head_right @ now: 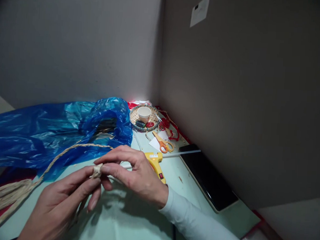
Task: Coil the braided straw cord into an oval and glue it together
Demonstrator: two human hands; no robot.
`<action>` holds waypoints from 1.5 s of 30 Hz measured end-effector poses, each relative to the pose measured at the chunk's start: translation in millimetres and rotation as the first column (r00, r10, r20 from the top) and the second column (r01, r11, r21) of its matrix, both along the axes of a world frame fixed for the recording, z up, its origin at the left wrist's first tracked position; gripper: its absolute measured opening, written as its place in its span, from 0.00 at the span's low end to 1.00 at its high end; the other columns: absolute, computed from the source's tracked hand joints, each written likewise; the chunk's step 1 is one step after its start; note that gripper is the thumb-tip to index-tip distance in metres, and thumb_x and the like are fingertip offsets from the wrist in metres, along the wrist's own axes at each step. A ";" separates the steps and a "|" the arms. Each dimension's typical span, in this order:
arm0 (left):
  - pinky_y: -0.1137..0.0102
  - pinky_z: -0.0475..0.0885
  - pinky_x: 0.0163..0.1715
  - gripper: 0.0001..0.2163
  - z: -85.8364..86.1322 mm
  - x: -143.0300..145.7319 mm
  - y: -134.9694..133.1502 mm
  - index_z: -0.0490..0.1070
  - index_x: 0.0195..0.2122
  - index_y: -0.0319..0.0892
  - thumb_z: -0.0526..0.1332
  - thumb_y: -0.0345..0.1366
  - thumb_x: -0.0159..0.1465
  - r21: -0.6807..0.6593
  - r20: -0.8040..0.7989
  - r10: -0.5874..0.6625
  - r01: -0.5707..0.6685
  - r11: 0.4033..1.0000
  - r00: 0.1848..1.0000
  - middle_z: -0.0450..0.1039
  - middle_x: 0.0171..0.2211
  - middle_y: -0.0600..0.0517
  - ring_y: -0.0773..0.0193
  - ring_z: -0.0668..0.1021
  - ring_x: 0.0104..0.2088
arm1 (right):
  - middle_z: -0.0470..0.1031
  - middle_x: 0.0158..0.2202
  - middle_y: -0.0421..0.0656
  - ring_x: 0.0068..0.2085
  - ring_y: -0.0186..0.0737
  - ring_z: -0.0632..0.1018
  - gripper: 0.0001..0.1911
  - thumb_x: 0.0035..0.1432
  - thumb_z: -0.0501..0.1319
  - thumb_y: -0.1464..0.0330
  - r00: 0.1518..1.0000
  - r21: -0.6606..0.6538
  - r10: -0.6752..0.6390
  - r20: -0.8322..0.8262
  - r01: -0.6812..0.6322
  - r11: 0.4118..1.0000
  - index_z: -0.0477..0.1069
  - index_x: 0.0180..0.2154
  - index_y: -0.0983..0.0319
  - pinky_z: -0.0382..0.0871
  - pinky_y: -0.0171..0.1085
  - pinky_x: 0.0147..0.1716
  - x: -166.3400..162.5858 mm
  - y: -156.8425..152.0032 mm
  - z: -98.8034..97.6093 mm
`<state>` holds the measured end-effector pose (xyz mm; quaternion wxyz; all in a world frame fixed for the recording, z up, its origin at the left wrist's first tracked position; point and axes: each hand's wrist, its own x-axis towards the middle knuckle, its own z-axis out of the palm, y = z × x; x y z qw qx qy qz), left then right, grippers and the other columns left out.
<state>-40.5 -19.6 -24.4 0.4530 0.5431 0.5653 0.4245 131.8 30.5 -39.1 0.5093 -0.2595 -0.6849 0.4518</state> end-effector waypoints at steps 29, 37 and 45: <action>0.71 0.64 0.29 0.24 7.0 -36.9 5.5 0.78 0.32 0.44 0.55 0.60 0.65 -0.195 0.011 -0.249 0.247 0.949 0.968 0.70 0.27 0.52 0.62 0.67 0.29 | 0.78 0.38 0.41 0.40 0.34 0.77 0.05 0.63 0.66 0.68 0.947 -0.322 0.225 -0.230 -0.292 0.901 0.77 0.40 0.63 0.70 0.35 0.46 -7.0 -0.7 -6.7; 0.72 0.57 0.26 0.22 -1.1 -14.7 -6.5 0.77 0.29 0.44 0.58 0.59 0.64 -0.142 0.053 -0.039 0.047 0.989 0.998 0.66 0.24 0.54 0.64 0.61 0.26 | 0.75 0.34 0.40 0.35 0.36 0.77 0.05 0.65 0.65 0.67 0.957 -0.293 0.213 -0.197 -0.265 0.919 0.73 0.41 0.62 0.72 0.38 0.42 -13.4 -9.2 -8.4; 0.75 0.61 0.24 0.13 -12.1 -15.4 -2.7 0.80 0.33 0.44 0.69 0.49 0.59 -0.158 0.266 0.006 0.037 0.987 0.964 0.73 0.27 0.53 0.68 0.63 0.25 | 0.72 0.32 0.39 0.31 0.33 0.75 0.03 0.63 0.64 0.69 0.985 -0.254 0.072 -0.159 -0.111 0.961 0.72 0.38 0.62 0.71 0.35 0.34 -21.8 -20.1 -9.9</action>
